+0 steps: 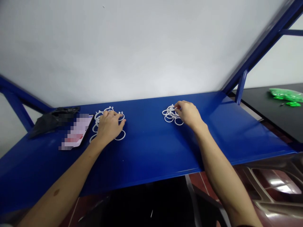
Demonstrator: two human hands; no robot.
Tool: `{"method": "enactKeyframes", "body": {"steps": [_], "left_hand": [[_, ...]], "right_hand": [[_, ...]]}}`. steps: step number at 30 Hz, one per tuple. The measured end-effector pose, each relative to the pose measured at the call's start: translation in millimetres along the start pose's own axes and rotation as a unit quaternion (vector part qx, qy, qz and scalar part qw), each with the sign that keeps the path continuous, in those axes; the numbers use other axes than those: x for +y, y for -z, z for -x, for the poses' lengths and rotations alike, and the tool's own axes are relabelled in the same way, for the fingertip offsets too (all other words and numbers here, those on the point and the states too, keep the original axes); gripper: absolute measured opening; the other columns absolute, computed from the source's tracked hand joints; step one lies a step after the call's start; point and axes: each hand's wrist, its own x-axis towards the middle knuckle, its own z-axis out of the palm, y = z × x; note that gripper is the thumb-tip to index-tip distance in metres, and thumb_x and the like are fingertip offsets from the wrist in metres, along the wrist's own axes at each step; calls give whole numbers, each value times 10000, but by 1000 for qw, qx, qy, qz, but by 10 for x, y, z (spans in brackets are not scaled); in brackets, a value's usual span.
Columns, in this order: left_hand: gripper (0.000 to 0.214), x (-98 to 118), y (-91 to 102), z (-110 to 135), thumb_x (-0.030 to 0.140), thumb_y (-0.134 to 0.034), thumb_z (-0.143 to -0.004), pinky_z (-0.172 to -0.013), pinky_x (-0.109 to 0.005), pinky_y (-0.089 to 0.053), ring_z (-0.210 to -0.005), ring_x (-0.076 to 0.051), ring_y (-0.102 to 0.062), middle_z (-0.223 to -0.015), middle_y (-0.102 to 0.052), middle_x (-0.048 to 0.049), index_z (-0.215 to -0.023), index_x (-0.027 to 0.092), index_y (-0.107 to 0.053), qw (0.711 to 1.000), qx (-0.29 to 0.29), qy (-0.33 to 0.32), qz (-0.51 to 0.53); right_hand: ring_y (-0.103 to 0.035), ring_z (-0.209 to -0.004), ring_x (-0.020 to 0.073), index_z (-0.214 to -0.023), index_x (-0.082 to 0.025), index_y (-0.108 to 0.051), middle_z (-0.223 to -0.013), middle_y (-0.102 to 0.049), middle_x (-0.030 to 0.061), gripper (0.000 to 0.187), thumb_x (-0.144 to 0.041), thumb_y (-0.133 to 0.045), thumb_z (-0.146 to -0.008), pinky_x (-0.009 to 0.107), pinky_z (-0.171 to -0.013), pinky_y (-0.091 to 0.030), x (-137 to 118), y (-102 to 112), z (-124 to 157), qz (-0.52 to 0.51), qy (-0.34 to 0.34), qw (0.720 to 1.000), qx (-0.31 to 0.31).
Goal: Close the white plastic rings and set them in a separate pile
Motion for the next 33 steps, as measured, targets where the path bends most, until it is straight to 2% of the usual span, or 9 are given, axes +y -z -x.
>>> {"method": "enactKeyframes", "body": {"steps": [3, 5, 12, 16, 20, 24, 28, 31, 33], "left_hand": [[280, 9, -2, 4, 352, -549, -922, -901, -510, -416, -1109, -379, -496, -1056, -663, -154, -988, 163, -744, 1000, -15, 18, -5], [250, 18, -9, 5, 331, -544, -916, -882, -506, -409, -1094, -374, -497, -1044, -662, -145, -959, 181, -738, 1000, -18, 24, 1], [225, 60, 41, -2, 311, -505, -926, -875, -500, -382, -1077, -353, -499, -996, -669, -124, -857, 211, -695, 999, -1, 36, 39], [187, 152, 113, 0, 323, -536, -927, -872, -479, -388, -1027, -325, -521, -957, -671, -98, -838, 222, -667, 996, 50, 38, 70], [153, 302, 169, 43, 301, -573, -931, -861, -448, -396, -944, -282, -539, -911, -662, -62, -805, 234, -628, 988, 100, -4, 120], [177, 489, 192, 138, 301, -593, -947, -816, -413, -410, -866, -248, -544, -858, -648, -38, -782, 242, -611, 973, 137, -94, 160], [163, 614, 168, 226, 293, -608, -957, -791, -392, -418, -843, -228, -555, -840, -672, -26, -805, 239, -631, 958, 136, -185, 172], [139, 630, 134, 252, 308, -628, -955, -821, -388, -443, -876, -223, -577, -867, -693, -24, -835, 238, -641, 956, 116, -196, 187], [89, 629, 122, 255, 311, -653, -939, -879, -401, -464, -940, -229, -603, -941, -698, -39, -887, 240, -645, 956, 126, -162, 210]], "right_hand": [[-650, -785, 196, -901, -218, -708, -923, -730, 49, 107, -228, -607, -866, 316, -675, -446, 49, -24, 0, 25, -11, 998, -57], [-646, -801, 207, -900, -220, -696, -942, -725, 52, 109, -233, -591, -877, 315, -654, -425, 6, -37, 10, 55, -22, 996, -64], [-626, -881, 242, -962, -206, -690, -966, -702, 82, 155, -260, -557, -901, 327, -665, -432, -99, 25, 27, 86, -41, 995, -40], [-610, -906, 246, -972, -202, -695, -932, -703, 86, 170, -265, -546, -920, 349, -719, -458, -104, 36, 31, 65, -24, 997, 24], [-619, -907, 233, -1013, -203, -687, -958, -713, 92, 204, -318, -523, -968, 375, -794, -486, -242, -78, 65, -42, 42, 996, 63], [-655, -846, 208, -1069, -211, -659, -999, -729, 85, 237, -399, -537, -987, 363, -766, -522, -606, -300, 197, -211, 105, 972, 0], [-676, -750, 164, -1071, -205, -602, -885, -734, 37, 217, -397, -570, -975, 317, -713, -542, -988, -432, 353, -365, 109, 922, -67], [-657, -647, 136, -982, -207, -580, -753, -701, -6, 160, -365, -561, -973, 275, -640, -528, -1099, -417, 401, -432, 91, 893, -81], [-653, -636, 131, -969, -203, -578, -725, -685, -12, 137, -338, -559, -971, 263, -629, -521, -1088, -392, 399, -436, 85, 893, -68]]}}
